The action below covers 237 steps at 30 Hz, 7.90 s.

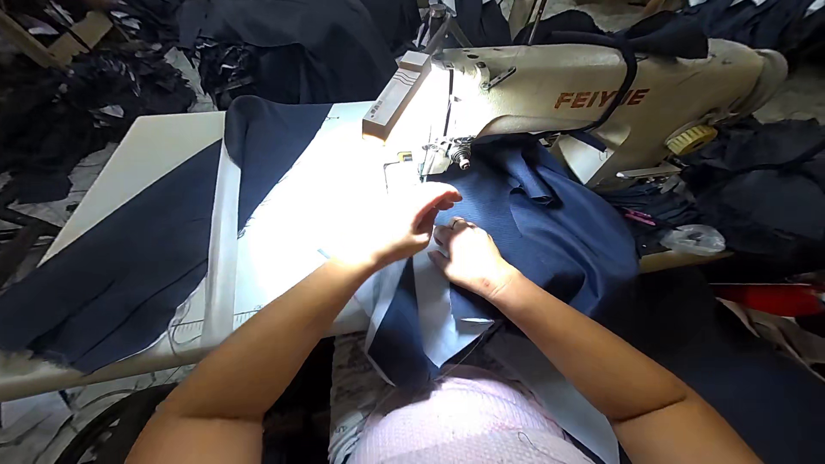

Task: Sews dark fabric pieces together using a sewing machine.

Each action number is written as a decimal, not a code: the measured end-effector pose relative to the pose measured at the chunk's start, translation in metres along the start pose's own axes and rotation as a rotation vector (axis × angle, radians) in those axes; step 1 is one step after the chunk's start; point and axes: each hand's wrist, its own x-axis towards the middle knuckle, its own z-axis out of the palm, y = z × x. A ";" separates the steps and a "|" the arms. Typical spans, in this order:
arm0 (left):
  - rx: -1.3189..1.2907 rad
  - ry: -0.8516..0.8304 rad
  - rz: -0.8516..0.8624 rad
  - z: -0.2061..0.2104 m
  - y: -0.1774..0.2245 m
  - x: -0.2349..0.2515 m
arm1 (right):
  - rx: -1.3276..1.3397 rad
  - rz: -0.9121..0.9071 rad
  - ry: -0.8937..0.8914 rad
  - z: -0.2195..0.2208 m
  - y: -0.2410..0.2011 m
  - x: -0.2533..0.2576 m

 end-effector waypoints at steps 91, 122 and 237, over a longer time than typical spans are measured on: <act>0.450 -0.401 -0.202 -0.012 0.012 0.004 | -0.013 -0.064 -0.119 0.004 0.074 0.072; 0.473 -0.330 0.011 -0.001 -0.085 -0.024 | -0.040 -0.024 -0.128 0.001 0.072 0.084; 0.303 -0.095 -0.318 0.036 -0.014 -0.014 | 0.152 -0.470 -0.077 -0.018 0.081 0.050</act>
